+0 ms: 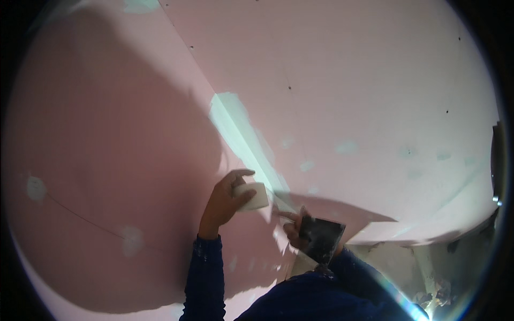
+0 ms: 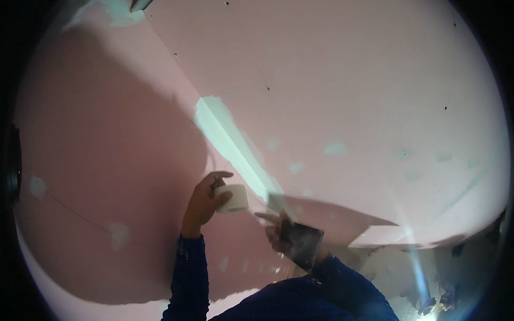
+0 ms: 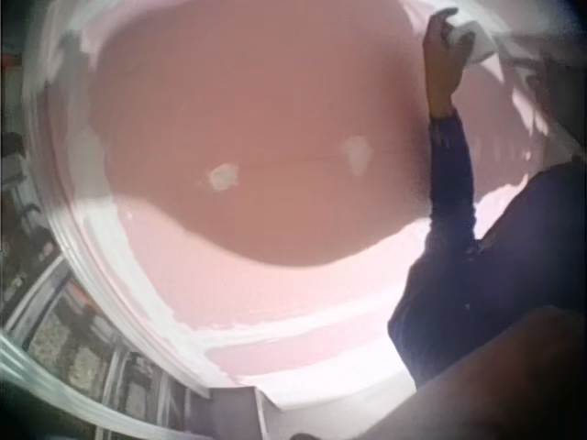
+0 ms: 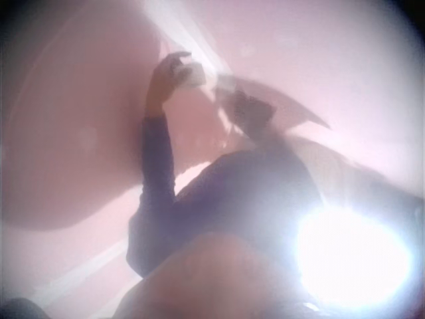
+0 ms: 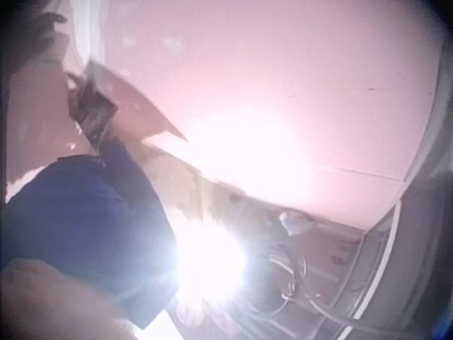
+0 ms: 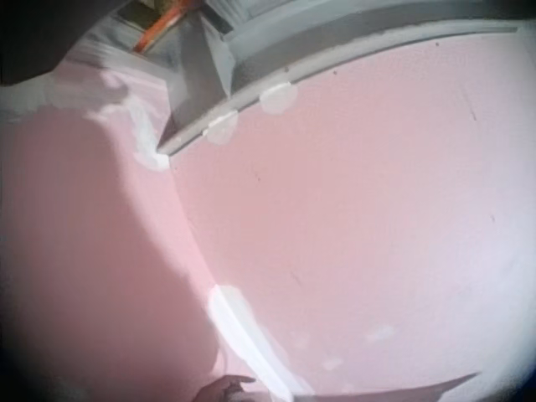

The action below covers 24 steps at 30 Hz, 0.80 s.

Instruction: The person applies white joint compound to the corner seam of pink drywall using a putty knife, then presses a roll of mesh joint tape into the wet compound and smooths it with the knife. The person continues to apply and smooth compound over the taped seam.

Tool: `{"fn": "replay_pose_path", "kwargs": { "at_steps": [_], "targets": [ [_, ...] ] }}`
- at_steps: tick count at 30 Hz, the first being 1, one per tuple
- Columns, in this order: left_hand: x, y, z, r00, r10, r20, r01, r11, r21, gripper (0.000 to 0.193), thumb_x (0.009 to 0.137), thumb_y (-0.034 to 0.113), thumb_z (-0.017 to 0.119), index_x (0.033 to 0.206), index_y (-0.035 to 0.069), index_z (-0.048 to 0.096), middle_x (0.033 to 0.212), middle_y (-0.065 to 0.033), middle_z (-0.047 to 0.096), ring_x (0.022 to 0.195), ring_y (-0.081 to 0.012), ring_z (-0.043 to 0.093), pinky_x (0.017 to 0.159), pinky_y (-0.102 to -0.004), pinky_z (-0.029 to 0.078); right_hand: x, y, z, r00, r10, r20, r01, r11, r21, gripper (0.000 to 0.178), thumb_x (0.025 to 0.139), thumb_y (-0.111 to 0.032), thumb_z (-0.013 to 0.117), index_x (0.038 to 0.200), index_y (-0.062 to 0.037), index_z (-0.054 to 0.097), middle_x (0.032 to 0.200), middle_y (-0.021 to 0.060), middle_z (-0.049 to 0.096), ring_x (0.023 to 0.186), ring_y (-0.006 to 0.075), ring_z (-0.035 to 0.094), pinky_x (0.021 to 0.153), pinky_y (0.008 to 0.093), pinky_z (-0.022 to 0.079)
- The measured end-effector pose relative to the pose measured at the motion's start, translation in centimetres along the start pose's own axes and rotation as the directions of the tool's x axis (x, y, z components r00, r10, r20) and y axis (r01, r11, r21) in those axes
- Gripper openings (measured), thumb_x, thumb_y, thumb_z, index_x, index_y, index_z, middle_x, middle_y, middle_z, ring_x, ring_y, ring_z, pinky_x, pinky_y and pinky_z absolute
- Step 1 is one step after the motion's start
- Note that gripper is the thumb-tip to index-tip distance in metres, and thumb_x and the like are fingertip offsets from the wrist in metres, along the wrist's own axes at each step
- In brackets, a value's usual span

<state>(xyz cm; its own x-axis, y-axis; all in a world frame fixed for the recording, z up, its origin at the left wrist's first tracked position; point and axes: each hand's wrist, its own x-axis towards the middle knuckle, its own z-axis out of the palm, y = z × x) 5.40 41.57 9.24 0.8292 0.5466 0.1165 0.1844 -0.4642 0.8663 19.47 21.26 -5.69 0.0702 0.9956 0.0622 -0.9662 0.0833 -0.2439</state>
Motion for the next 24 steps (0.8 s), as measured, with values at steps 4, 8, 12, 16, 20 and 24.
{"fn": "replay_pose_path", "kwargs": {
  "at_steps": [4, 8, 12, 16, 20, 24],
  "targets": [
    [-1.3, 1.2, -1.1, 0.999, 0.036, 0.014, -0.036, 0.999, -0.015, 0.043, 0.088, 0.015, 0.078, 0.126, 0.007, 0.062, 0.097, -0.0049, 0.067, 0.087, -0.0123, 0.061, 0.071, -0.0302, 0.053, 5.0, -7.2, 1.1, 0.993, -0.081, 0.083, 0.089, 0.992, -0.091, 0.052, 0.106, -0.043, 0.048, 0.139, -0.0026, 0.051, 0.082, 0.0031, 0.056, 0.062, 0.0150, 0.047, 0.059, 0.0298, 0.042],
    [-1.3, 2.7, -1.5, 0.994, 0.104, 0.043, -0.112, 0.955, 0.276, 0.047, 0.085, 0.022, 0.080, 0.126, 0.009, 0.061, 0.093, -0.0102, 0.068, 0.082, -0.0230, 0.064, 0.076, -0.0389, 0.054, 7.8, -13.2, 7.7, 0.894, -0.445, 0.055, 0.205, 0.297, -0.932, 0.033, 0.100, -0.032, 0.061, 0.117, -0.0044, 0.067, 0.075, 0.0011, 0.058, 0.067, 0.0134, 0.055, 0.059, 0.0287, 0.045],
    [-4.4, 5.1, -2.6, 0.968, 0.221, -0.116, -0.121, 0.824, 0.553, 0.048, 0.086, 0.028, 0.077, 0.128, 0.012, 0.061, 0.086, -0.0127, 0.065, 0.076, -0.0330, 0.062, 0.077, -0.0427, 0.052, 8.1, -15.1, 15.0, 0.819, -0.483, 0.310, 0.231, -0.218, -0.948, 0.026, 0.095, -0.024, 0.066, 0.096, 0.0007, 0.072, 0.082, 0.0035, 0.066, 0.072, 0.0113, 0.058, 0.070, 0.0280, 0.050],
    [-8.6, 11.9, -5.6, 0.927, 0.260, -0.272, 0.025, 0.679, 0.734, 0.044, 0.088, 0.028, 0.072, 0.129, 0.015, 0.061, 0.094, -0.0137, 0.068, 0.084, -0.0320, 0.065, 0.080, -0.0462, 0.053, 11.8, -13.6, 17.5, 0.862, -0.385, 0.329, 0.313, -0.106, -0.944, 0.026, 0.094, -0.023, 0.064, 0.095, 0.0019, 0.071, 0.086, 0.0046, 0.066, 0.079, 0.0118, 0.059, 0.075, 0.0282, 0.050],
    [-5.3, 20.6, -10.3, 0.887, 0.449, -0.111, 0.045, 0.155, 0.987, 0.034, 0.088, 0.022, 0.069, 0.121, 0.014, 0.067, 0.115, -0.0169, 0.071, 0.102, -0.0291, 0.069, 0.089, -0.0458, 0.054, 21.0, -10.2, 18.8, 0.829, -0.403, 0.387, 0.485, 0.177, -0.856, 0.029, 0.098, -0.025, 0.062, 0.100, 0.0022, 0.069, 0.085, 0.0017, 0.063, 0.077, 0.0098, 0.055, 0.074, 0.0264, 0.048],
    [-1.5, 25.2, -11.4, 0.979, 0.191, -0.076, 0.119, -0.222, 0.968, 0.020, 0.087, 0.018, 0.068, 0.104, 0.009, 0.074, 0.111, -0.0130, 0.072, 0.100, -0.0283, 0.070, 0.095, -0.0454, 0.051, 27.1, -6.4, 19.8, 0.814, -0.493, 0.305, 0.488, 0.297, -0.821, 0.031, 0.097, -0.029, 0.068, 0.101, 0.0020, 0.069, 0.083, 0.0078, 0.071, 0.071, 0.0140, 0.065, 0.069, 0.0303, 0.053]
  ]
}}
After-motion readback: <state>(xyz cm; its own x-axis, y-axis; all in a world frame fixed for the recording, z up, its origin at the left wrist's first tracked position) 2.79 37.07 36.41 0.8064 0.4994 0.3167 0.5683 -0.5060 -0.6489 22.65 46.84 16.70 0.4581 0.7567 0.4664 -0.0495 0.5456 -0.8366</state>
